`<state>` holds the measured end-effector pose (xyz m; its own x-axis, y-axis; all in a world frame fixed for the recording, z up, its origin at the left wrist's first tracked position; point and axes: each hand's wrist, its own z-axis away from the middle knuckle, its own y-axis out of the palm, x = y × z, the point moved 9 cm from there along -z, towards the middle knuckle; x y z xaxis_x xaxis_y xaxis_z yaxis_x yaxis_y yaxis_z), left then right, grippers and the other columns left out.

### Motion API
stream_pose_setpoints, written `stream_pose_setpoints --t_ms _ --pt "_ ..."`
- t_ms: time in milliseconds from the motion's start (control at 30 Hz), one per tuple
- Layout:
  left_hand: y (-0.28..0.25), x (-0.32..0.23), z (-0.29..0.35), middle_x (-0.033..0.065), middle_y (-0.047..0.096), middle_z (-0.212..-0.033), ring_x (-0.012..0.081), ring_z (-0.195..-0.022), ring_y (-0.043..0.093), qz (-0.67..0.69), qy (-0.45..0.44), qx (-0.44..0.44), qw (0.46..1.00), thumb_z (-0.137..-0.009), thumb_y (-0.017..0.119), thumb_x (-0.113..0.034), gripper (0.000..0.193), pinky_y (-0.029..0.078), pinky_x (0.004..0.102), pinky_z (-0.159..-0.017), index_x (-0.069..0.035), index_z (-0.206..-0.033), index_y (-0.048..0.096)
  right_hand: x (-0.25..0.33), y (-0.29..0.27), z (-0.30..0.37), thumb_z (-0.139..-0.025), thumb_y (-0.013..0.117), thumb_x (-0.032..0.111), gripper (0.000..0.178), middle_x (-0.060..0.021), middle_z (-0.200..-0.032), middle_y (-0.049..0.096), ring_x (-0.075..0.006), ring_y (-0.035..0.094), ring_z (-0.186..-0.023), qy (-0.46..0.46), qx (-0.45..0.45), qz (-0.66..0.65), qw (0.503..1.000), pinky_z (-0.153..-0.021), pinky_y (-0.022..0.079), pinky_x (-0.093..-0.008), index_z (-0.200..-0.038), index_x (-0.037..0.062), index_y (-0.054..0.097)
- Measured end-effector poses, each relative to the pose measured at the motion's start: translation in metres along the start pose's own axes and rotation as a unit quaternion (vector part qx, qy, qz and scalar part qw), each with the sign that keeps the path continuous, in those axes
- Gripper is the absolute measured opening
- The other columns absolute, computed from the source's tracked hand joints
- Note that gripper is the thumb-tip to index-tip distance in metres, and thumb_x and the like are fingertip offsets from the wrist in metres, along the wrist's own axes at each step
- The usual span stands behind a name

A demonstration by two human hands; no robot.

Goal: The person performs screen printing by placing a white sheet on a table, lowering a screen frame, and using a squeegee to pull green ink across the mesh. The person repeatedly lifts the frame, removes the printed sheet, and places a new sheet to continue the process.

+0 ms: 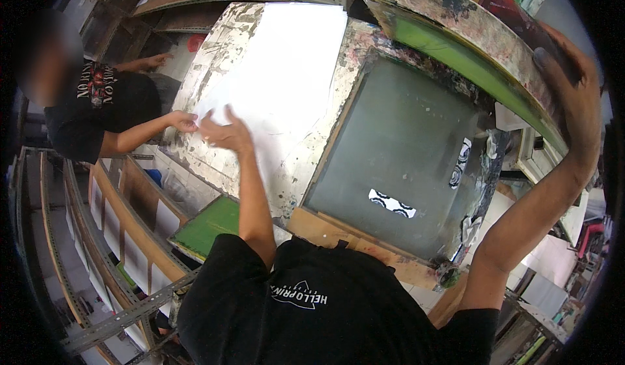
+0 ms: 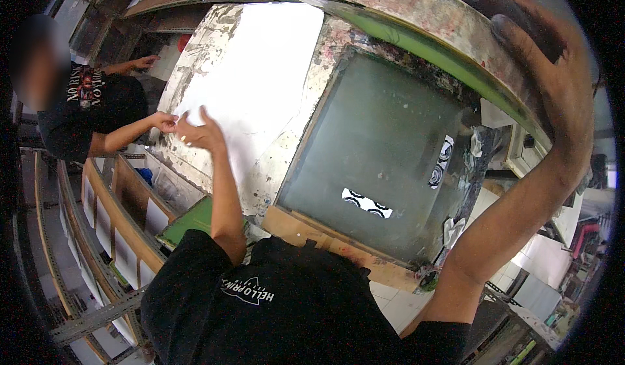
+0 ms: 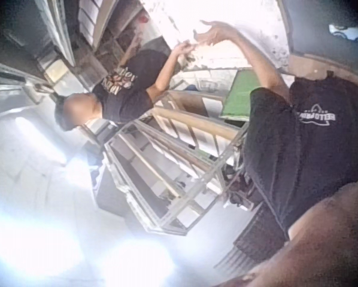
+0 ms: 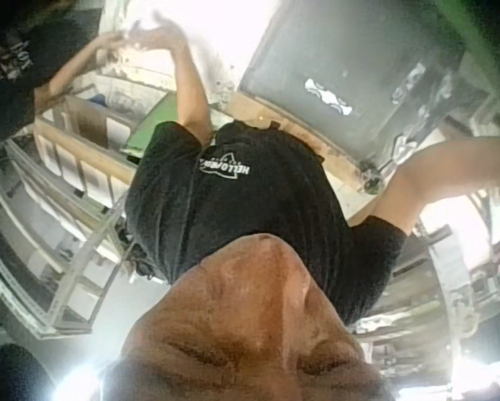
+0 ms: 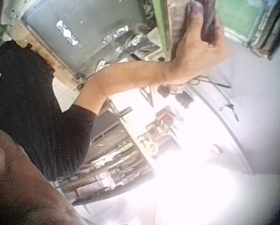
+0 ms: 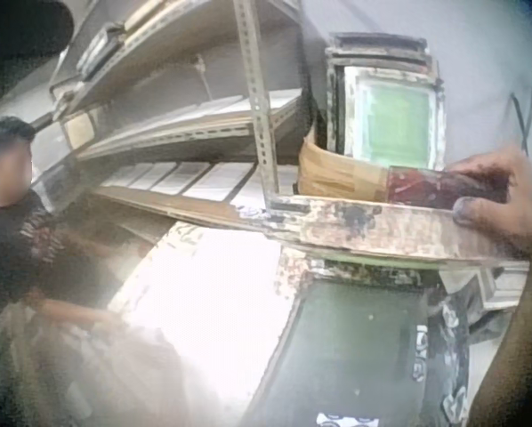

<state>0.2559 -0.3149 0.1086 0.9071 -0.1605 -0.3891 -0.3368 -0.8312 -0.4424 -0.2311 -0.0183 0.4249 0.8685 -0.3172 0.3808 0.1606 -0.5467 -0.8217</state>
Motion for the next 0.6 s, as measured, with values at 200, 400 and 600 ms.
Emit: stream_pose_setpoints --t_ms 200,400,600 --pt "0.055 -0.146 0.104 0.0025 0.065 -0.099 0.0251 -0.104 0.058 0.202 0.190 0.319 0.906 -0.076 0.085 -0.027 0.020 0.041 0.0442 -0.091 -0.017 -0.091 0.079 0.006 0.004 -0.005 -0.092 0.075 0.031 0.048 -0.0143 -0.115 0.072 -0.0203 0.068 -0.102 -0.011 0.029 -0.051 0.998 -0.097 0.050 -0.0313 -0.127 0.0001 0.067" --pt "0.101 -0.127 0.126 0.0035 0.066 -0.099 0.0264 -0.101 0.060 0.293 0.053 0.403 0.865 -0.077 0.083 -0.025 0.014 0.043 0.0433 -0.089 -0.013 -0.080 0.078 0.010 0.006 -0.008 -0.091 0.076 0.030 0.049 -0.0135 -0.114 0.073 -0.0188 0.068 -0.102 -0.031 0.037 -0.080 0.996 -0.097 0.049 -0.0307 -0.127 -0.0009 0.067" --pt "0.055 -0.170 0.111 0.0071 0.070 -0.114 0.0277 -0.109 0.061 0.356 0.096 0.442 0.818 -0.073 0.084 -0.012 0.007 0.046 0.0414 -0.096 -0.012 -0.078 0.080 0.010 0.007 -0.002 -0.089 0.077 0.033 0.049 -0.0126 -0.112 0.073 -0.0180 0.069 -0.099 -0.008 0.024 -0.119 0.993 -0.094 0.051 -0.0307 -0.126 0.0008 0.068"
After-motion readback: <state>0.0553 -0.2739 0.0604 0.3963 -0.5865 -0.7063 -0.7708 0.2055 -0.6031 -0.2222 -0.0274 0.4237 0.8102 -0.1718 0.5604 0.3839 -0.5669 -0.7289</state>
